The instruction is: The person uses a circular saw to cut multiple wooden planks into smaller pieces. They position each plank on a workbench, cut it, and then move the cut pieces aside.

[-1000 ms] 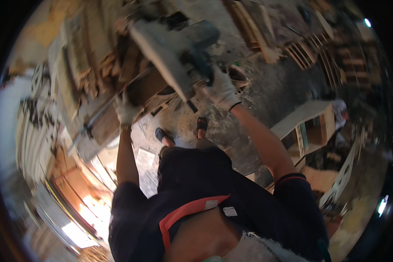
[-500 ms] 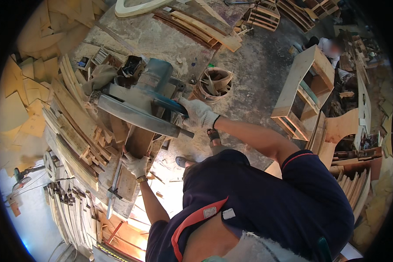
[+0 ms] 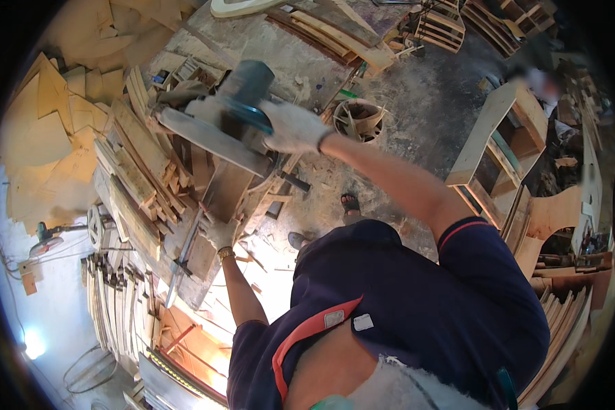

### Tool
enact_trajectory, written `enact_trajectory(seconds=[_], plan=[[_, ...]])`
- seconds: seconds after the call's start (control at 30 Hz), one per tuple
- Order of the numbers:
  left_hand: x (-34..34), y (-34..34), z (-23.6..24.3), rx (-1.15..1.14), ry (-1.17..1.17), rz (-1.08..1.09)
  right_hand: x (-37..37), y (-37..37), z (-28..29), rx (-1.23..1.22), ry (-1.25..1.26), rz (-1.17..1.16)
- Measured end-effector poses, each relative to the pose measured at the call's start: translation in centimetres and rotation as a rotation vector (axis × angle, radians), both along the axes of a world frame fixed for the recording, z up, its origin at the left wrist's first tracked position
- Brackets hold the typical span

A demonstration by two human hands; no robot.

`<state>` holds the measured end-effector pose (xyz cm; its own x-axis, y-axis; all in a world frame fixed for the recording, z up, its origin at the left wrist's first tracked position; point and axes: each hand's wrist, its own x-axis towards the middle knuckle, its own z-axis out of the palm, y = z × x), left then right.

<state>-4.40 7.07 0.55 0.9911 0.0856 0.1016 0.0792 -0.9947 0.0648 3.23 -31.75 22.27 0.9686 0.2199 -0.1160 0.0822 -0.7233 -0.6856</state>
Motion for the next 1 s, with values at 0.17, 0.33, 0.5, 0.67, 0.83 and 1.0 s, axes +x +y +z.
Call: enact_trajectory(seconds=[0.17, 0.33, 0.5, 0.67, 0.83, 1.0], plan=[[-4.2, -1.9, 0.2, 0.077, -0.063, -0.021, 5.5, 2.2, 8.9, -0.125, -0.093, 0.144], [-10.8, -8.1, 2.1, -0.11, 0.072, -0.053, 5.1, 0.5, 6.2, 0.796, -0.237, 0.03], [-13.8, -16.8, 4.3, -0.313, 0.263, -0.148, -4.5, -6.5, -7.9, 0.009, 0.229, -0.13], [-12.0, -22.8, 4.3, -0.43, 0.34, -0.605, -19.3, -15.2, -18.1, 0.512, 0.62, -0.625], [-0.3, -24.3, 1.5, -0.36, -0.04, -0.105, -33.6, -23.9, -24.6, 0.66, 0.629, -1.242], [8.6, -24.0, -0.1, -0.4, -0.063, 0.23, -46.3, -28.4, -31.6, 0.999, 0.5, -1.659]])
